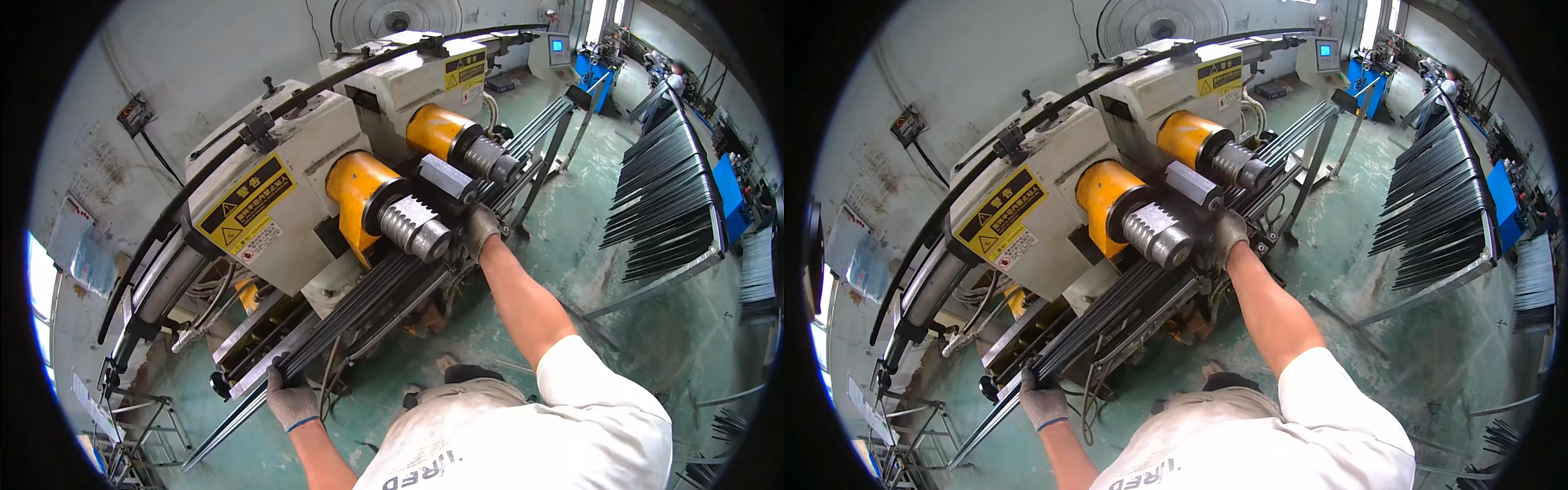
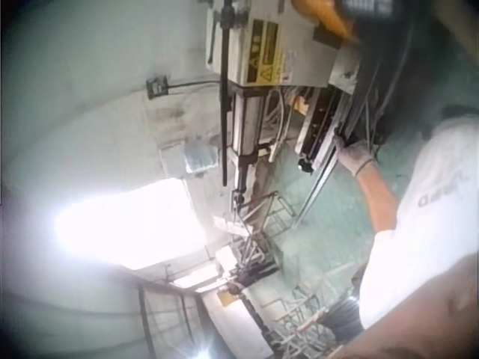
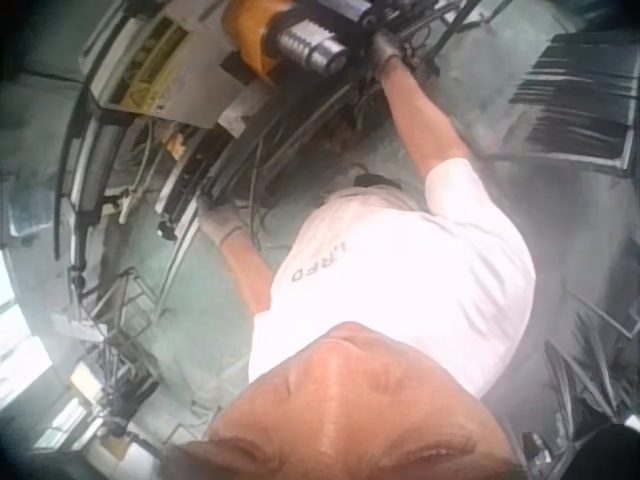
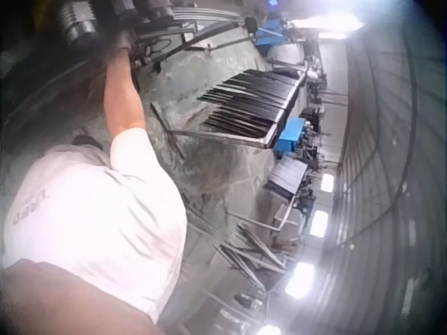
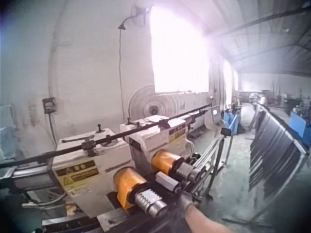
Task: The person repeatedly feeds bundles of long metal rods into a bending machine, guides them through the rollers, and stacks the bent rods on a nearby rack. The process is repeated continuously throughout the clip.
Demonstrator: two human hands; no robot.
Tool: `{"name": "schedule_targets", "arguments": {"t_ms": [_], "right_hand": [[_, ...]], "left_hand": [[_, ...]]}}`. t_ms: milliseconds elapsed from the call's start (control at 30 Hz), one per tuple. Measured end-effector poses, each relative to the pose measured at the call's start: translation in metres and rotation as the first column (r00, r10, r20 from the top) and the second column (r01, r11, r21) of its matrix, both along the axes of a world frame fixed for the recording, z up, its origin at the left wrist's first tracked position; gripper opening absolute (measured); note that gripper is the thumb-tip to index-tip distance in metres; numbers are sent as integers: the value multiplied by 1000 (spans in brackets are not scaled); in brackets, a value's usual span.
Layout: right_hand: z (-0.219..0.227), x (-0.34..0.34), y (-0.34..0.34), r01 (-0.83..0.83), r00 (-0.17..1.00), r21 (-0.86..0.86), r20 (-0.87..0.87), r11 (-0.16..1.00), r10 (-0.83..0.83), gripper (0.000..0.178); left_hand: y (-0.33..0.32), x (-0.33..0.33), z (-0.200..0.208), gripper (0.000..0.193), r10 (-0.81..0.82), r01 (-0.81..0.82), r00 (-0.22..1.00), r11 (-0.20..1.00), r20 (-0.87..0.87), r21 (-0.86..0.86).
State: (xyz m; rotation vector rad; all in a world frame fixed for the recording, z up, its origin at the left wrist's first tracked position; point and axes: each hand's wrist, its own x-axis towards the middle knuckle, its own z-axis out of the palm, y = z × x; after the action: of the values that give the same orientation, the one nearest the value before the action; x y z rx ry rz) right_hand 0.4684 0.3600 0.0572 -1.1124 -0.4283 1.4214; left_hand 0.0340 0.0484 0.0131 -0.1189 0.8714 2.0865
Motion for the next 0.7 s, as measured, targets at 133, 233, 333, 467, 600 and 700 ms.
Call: {"name": "schedule_targets", "arguments": {"t_ms": [133, 233, 333, 467, 600, 700], "right_hand": [[-13, -10, 6, 70, 997, -30, -24, 997, -71, 29], [-19, -14, 6, 161, 986, -40, -29, 986, -162, 27], [-23, -16, 7, 214, 976, -31, -31, 976, -215, 26], [-39, -5, 6, 191, 978, -23, 86, 981, -188, 24], [-41, -8, -9, 211, 977, 83, -60, 974, -206, 28], [-54, 0, -19, 240, 969, 140, 25, 961, -246, 32]], "left_hand": [[-6, -20, 17, 29, -109, 110, 994, 992, -26, 57], [-22, -53, 19, 29, -114, 123, 990, 985, -80, 118], [-46, -93, 0, 31, -12, 29, 967, 998, -255, 62], [-27, -69, -12, 30, 38, -33, 971, 999, -237, 24], [6, -3, -20, 37, -64, 82, 978, 993, -197, 86], [34, 39, 4, 33, -32, 32, 999, 998, -12, 56]]}}
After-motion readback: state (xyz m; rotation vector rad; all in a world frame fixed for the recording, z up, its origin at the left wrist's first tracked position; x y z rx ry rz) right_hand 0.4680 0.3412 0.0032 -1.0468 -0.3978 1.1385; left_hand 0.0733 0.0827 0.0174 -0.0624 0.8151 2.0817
